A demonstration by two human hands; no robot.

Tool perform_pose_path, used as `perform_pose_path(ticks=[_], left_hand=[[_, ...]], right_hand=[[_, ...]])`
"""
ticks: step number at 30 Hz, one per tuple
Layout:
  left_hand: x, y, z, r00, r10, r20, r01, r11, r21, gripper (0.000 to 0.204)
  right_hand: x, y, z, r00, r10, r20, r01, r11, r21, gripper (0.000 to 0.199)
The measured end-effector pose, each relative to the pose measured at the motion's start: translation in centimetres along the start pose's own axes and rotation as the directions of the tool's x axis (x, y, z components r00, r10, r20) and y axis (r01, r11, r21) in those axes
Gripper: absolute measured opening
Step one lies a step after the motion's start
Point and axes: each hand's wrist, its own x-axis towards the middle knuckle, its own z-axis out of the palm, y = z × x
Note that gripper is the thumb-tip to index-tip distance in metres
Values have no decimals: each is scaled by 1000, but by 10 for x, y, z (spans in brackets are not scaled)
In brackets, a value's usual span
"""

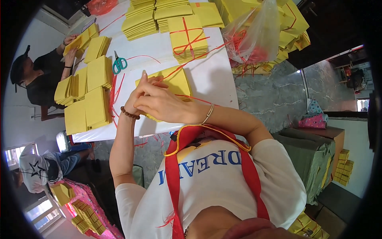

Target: Bundling stacks of yellow paper sheets using red ribbons.

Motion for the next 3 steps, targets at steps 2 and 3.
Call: perform_pose_path(ticks=[2,3], left_hand=[[-7,10,8,999,-47,21,46,998,45,67],[-7,12,9,998,-52,19,50,991,123,70]], right_hand=[[-1,0,2,998,-64,21,64,998,1,7],[0,2,3,992,-119,40,119,993,-5,6]])
